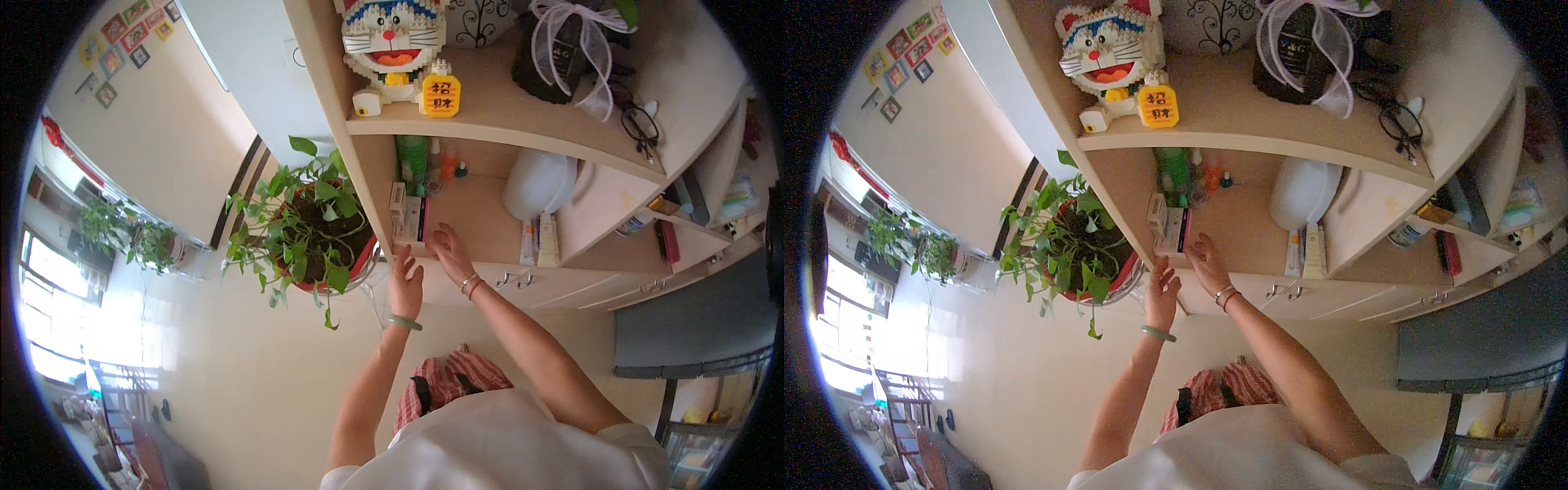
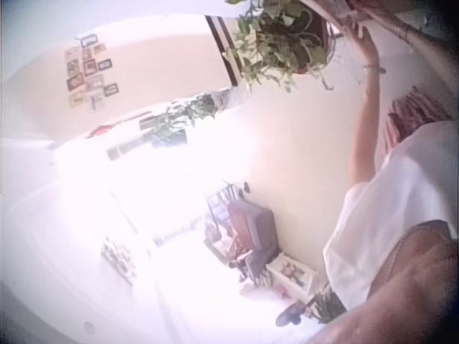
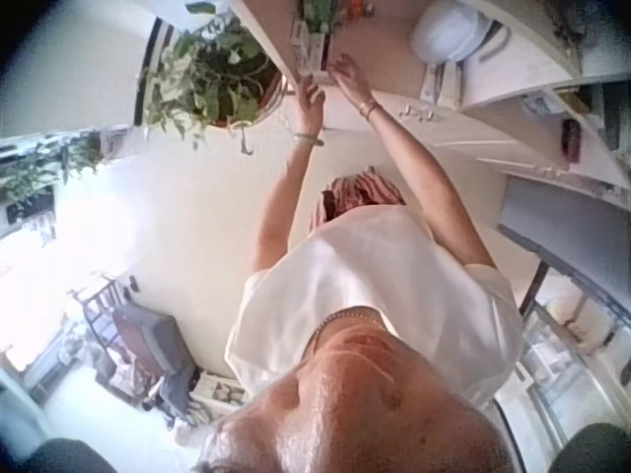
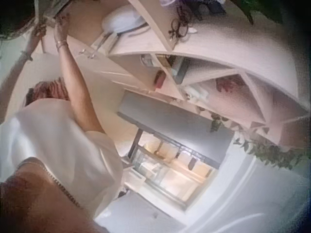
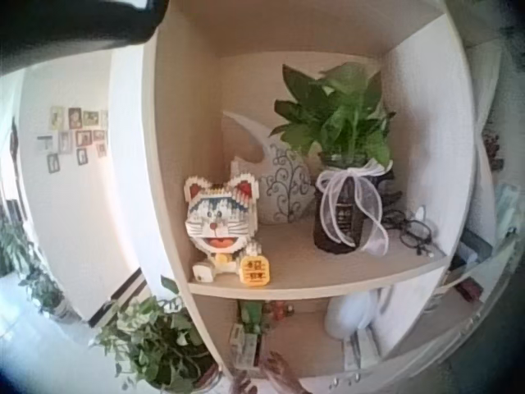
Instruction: The person retrieves a bowl of rice and a wrapped container from the refrigerator and places them on a kitchen counter. They then move to a dining table to arrange a wooden rack and a water bottle. Finally, they organize various items on a multi-tiered shelving unit, including a pink case, a small box, and a potted plant.
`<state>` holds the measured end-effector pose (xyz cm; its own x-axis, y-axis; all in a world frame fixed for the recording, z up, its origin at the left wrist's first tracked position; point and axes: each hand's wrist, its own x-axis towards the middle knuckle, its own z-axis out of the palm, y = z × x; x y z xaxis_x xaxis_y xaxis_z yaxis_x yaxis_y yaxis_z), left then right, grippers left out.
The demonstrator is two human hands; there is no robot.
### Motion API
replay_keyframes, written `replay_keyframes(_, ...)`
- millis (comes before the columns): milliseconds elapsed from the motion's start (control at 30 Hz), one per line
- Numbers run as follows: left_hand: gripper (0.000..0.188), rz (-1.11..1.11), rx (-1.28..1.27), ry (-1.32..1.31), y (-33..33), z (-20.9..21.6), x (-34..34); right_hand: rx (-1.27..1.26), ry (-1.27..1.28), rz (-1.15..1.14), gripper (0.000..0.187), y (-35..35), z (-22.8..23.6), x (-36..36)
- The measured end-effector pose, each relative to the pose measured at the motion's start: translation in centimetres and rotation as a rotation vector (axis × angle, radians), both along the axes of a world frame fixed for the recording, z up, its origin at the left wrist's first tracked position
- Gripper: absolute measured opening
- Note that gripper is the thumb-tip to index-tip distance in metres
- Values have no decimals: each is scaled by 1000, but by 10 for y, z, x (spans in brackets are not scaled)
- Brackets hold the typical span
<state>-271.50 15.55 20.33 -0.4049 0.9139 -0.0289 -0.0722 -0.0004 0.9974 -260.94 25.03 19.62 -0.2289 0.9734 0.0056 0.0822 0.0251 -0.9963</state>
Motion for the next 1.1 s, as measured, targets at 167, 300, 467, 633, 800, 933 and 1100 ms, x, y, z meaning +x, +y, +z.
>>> replay_keyframes(167,40,-178,68,-112,-18,46,22,-114,190,-6,45,-43,62,33)
replay_keyframes(300,36,-319,159,-84,-27,79,31,-78,290,-39,39,-77,101,45)
replay_keyframes(467,34,-380,232,-80,-45,108,48,72,356,-102,35,-111,134,61)
replay_keyframes(633,31,-398,299,-14,-64,138,57,231,319,-112,31,-130,160,72)
replay_keyframes(800,28,-346,335,20,-77,142,64,232,272,-53,32,-146,166,74)
replay_keyframes(933,24,-389,308,-50,-87,145,83,167,311,-43,32,-166,170,95)
replay_keyframes(1100,26,-483,310,-101,-102,152,124,166,420,-138,34,-188,171,142)
